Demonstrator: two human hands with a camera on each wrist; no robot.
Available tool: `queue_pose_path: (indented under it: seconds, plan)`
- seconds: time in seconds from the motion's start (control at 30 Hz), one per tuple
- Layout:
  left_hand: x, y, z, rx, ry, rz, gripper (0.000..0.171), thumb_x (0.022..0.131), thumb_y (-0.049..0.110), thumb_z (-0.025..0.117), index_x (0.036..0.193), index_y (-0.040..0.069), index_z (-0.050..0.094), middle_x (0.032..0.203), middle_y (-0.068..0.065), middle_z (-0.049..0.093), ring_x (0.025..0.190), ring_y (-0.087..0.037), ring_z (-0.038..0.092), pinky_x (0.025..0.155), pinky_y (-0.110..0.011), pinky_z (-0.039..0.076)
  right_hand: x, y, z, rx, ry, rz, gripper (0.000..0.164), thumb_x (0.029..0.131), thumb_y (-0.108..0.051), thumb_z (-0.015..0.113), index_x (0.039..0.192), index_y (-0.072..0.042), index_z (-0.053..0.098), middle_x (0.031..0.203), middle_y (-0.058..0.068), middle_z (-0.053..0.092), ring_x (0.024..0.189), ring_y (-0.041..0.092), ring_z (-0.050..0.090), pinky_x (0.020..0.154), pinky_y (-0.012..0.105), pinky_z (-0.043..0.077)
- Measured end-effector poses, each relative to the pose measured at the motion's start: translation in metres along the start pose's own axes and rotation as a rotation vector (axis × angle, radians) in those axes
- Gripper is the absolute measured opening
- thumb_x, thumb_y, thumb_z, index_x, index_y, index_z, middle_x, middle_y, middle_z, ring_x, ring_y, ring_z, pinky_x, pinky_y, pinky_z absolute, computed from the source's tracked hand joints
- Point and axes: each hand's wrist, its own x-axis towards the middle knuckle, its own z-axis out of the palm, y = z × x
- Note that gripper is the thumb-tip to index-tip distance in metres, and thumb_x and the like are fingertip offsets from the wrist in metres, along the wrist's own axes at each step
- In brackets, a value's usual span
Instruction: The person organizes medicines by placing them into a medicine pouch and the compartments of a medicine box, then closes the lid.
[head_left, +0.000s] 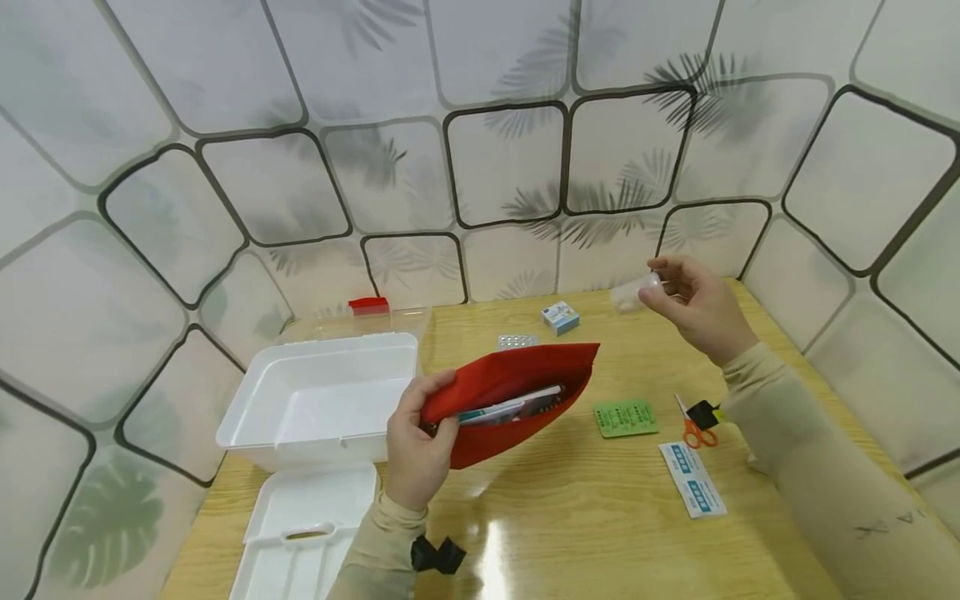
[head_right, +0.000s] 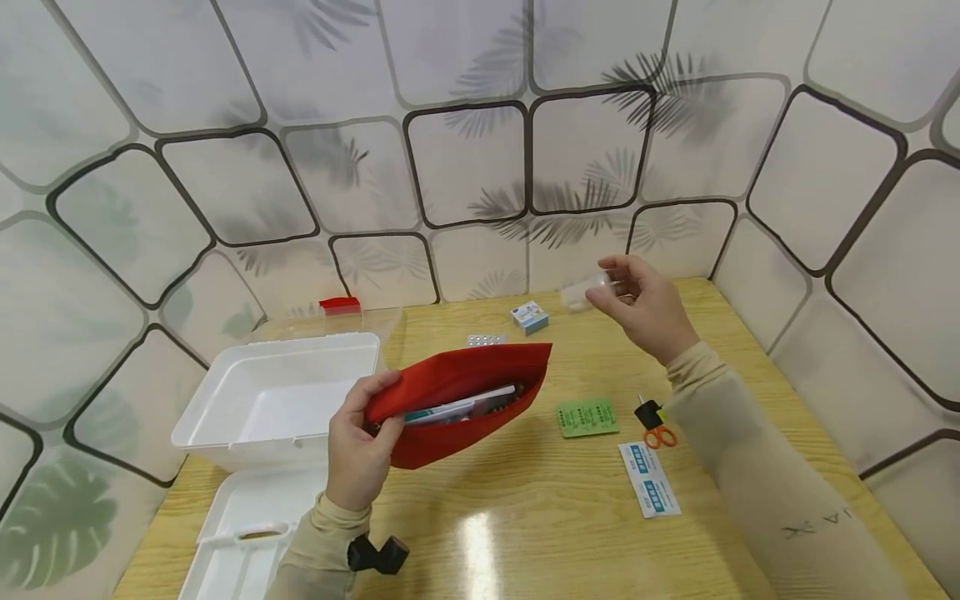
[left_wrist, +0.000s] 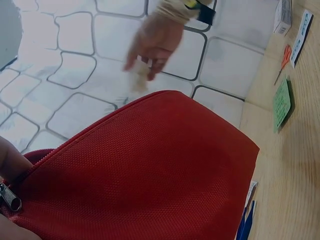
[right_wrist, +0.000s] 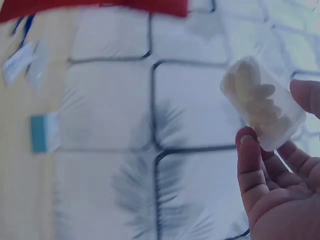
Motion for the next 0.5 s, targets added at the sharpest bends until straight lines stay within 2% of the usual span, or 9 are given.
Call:
queue_pose_path:
  seconds: [0.13,0.23,0.37,0.5]
  plan:
    - [0.004,0.016,0.001,0.014,0.001,0.004,0.046,0.073,-0.028,0.048,0.114,-0.012,0.06,0.11,-0.025,0.06,0.095,-0.03,0.058,0.08,-0.023,0.05,-0.008,-0.033,0.006,0.103,-0.079,-0.186,0.033,0.088,-0.003,0.067,0.12,-0.001,0.059,0.106,0.003,0.063,0.09,0.011,0.062,0.073,0.017,0.051]
    - [0.005,0.021,0.001,0.023,0.0,-0.005,0.044,0.073,-0.028,0.048,0.113,-0.013,0.06,0.11,-0.026,0.059,0.095,-0.031,0.058,0.081,-0.023,0.05,-0.014,-0.048,0.015,0.11,-0.178,-0.349,0.038,0.083,0.005,0.069,0.12,-0.001,0.063,0.108,0.006,0.064,0.091,0.013,0.065,0.072,0.021,0.054]
    - [0.005,0.024,0.002,0.014,-0.008,-0.012,0.044,0.074,-0.027,0.049,0.114,-0.013,0.059,0.11,-0.025,0.059,0.095,-0.031,0.058,0.081,-0.023,0.05,-0.02,-0.055,0.029,-0.01,-0.248,-0.542,0.045,0.078,0.003,0.075,0.121,-0.007,0.066,0.114,0.005,0.063,0.087,0.01,0.059,0.068,0.018,0.05]
    - [0.004,0.024,0.003,0.0,-0.016,-0.016,0.043,0.076,-0.027,0.05,0.115,-0.012,0.059,0.11,-0.024,0.06,0.096,-0.028,0.058,0.081,-0.023,0.05,-0.025,-0.055,0.042,-0.093,-0.286,-0.633,0.045,0.075,-0.003,0.079,0.118,-0.01,0.066,0.112,-0.001,0.063,0.086,0.008,0.056,0.068,0.022,0.048]
